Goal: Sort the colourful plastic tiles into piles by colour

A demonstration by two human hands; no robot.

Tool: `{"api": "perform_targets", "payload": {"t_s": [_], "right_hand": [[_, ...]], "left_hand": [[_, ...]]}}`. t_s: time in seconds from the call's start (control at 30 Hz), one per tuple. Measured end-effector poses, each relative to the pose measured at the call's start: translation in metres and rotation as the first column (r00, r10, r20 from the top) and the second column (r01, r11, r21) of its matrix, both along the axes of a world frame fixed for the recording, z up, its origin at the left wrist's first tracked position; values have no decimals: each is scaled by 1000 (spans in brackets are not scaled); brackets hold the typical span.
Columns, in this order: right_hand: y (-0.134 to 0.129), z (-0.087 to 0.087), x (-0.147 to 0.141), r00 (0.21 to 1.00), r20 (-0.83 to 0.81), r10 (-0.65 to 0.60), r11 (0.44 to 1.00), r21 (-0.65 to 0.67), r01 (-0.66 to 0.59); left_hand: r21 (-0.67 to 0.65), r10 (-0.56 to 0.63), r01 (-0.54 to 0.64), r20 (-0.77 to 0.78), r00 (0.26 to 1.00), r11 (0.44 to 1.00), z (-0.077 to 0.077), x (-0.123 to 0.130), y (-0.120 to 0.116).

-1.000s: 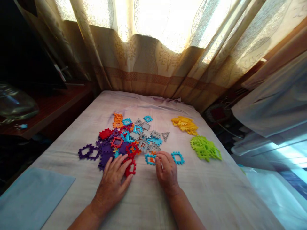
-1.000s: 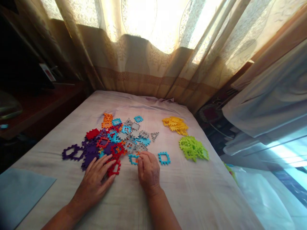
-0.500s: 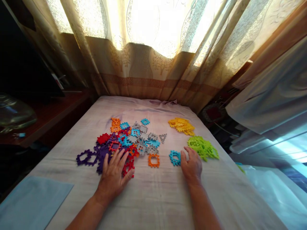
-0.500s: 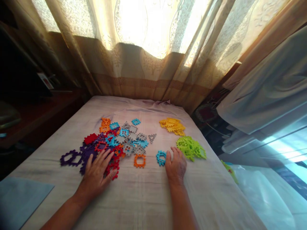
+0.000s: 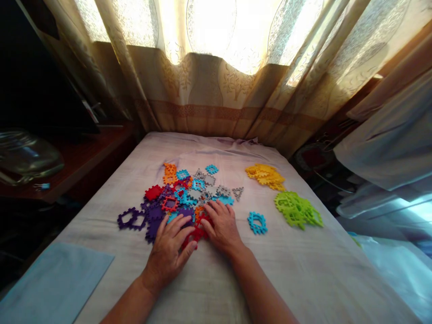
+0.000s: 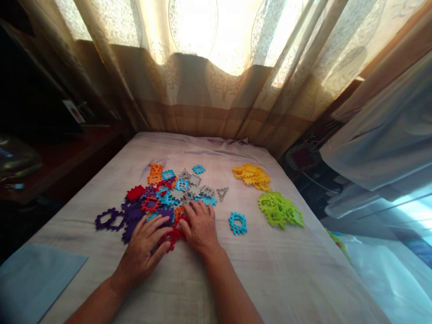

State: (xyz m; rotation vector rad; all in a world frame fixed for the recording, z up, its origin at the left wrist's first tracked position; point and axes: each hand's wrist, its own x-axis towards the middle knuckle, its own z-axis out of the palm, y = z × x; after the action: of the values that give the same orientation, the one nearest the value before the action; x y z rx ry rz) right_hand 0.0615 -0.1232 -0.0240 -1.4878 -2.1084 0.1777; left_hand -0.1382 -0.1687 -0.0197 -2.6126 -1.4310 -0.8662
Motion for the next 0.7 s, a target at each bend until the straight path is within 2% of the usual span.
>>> {"api": "perform_targets", "payload": {"t_s": [0.17,0.33,0.4,0.47,0.6,0.7], "right_hand": [[-27,4,2,989,-92,118,993,38,-115],[-36,4,7,974,-183,135,987,108,-117],[-30,6,10,974,-205,94,990,123,-70],[-21,9,14,982,-186,-4,993,112,25],[1,17,17,977,19,-213,977,0,213],[11,18,14,972,135,-190,972,-116,206]], "left_hand": [[28,98,-97,-31,995,995,-7,0,4],[15,132,-131,-55,990,991,-11,1,5],[6,144,-144,-33,989,990,-10,2,4],[-5,150,-151,-10,989,989,-9,2,3],[-28,146,-146,16,989,989,-8,3,3],[-32,116,-115,24,993,993,-7,2,3]]}}
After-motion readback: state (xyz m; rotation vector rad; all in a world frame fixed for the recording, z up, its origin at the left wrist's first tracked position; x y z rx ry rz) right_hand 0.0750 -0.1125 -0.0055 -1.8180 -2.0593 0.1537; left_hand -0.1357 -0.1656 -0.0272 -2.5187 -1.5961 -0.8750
